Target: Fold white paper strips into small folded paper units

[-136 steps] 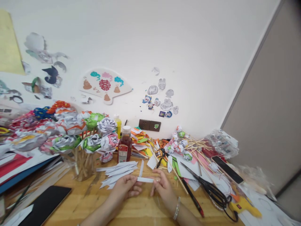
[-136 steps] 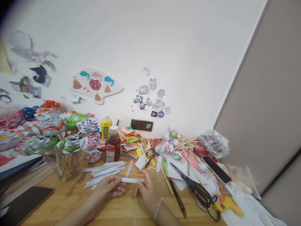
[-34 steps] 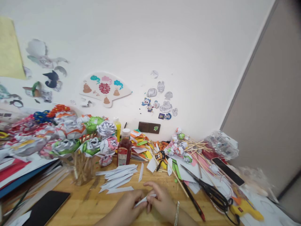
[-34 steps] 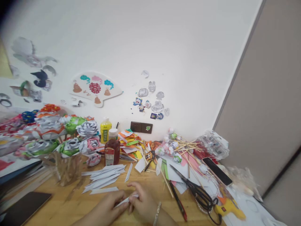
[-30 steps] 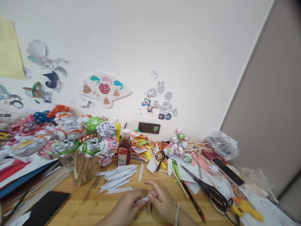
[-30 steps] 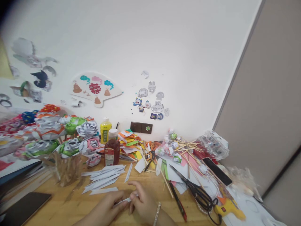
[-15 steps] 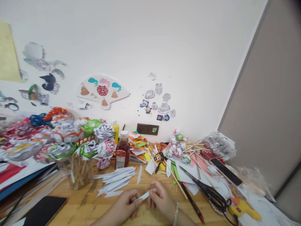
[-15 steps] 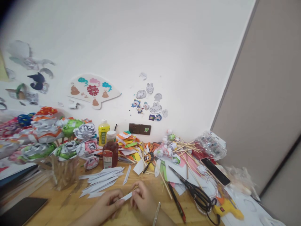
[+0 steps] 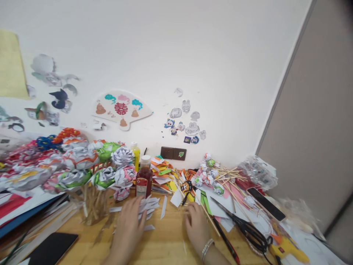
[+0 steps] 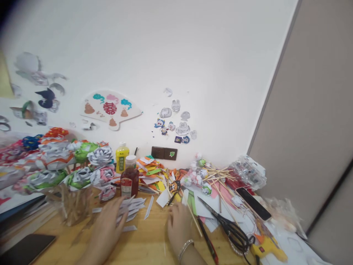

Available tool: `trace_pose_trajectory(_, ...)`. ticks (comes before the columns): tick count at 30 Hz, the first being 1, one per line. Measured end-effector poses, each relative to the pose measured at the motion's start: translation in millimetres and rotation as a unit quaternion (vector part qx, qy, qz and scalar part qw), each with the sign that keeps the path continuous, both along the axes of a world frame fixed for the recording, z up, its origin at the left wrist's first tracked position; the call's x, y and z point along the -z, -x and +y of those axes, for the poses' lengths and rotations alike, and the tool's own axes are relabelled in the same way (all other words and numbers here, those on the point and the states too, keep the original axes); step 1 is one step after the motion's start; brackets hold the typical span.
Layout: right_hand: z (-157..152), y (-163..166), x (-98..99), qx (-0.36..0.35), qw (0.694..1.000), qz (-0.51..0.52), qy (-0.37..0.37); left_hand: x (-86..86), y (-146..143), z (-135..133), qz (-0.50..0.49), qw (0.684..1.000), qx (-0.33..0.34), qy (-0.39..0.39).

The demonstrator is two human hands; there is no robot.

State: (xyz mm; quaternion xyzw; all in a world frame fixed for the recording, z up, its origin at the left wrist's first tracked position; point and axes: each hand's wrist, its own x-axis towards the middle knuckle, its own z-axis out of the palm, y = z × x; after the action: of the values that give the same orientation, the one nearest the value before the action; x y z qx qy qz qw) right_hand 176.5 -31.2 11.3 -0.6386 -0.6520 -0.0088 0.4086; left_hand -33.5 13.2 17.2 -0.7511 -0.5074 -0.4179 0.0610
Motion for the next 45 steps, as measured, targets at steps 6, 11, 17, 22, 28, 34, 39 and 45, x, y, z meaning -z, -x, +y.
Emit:
trace_pose_trajectory(6, 6.2, -7.7, 6.7, 0.142, 0.974, -0.169, 0.053, 4.9, -2.8, -1.6, 0.15, 0.987, 0.041, -0.04)
trace_pose_trajectory(11, 8.2, -7.5, 8.2, 0.175, 0.963, -0.198, 0.055, 0.9, -13.1, -14.5, 0.195, 0.976, 0.091, 0.045)
trace_pose_trajectory(17, 6.0, -7.8, 5.2, 0.187, 0.959, -0.207, 0.051, 3.1, -10.0, -12.8, 0.19, 0.975, 0.082, 0.083)
trace_pose_trajectory(22, 6.6, -15.1, -2.5, 0.18, 0.957, -0.22, 0.053, 3.6, -8.7, -10.3, 0.16, 0.98, 0.084, 0.088)
trace_pose_trajectory(28, 8.8, -20.0, -14.6, 0.154, 0.956, -0.248, 0.032, -3.7, -11.8, -15.9, 0.118, 0.98, 0.106, 0.119)
trace_pose_trajectory(34, 10.4, -26.8, -6.9, 0.173, 0.939, -0.29, 0.062, -7.9, -14.3, -20.8, 0.123, 0.975, 0.114, 0.146)
trace_pose_trajectory(39, 13.8, -32.9, -8.7, 0.153, 0.947, -0.281, 0.016, -8.7, -12.4, -20.7, 0.082, 0.975, 0.126, 0.164)
trace_pose_trajectory(45, 3.7, -11.1, -15.1, -0.005, 0.963, -0.24, -0.121, -0.3, -20.8, -16.5, -0.139, 0.929, 0.228, 0.257)
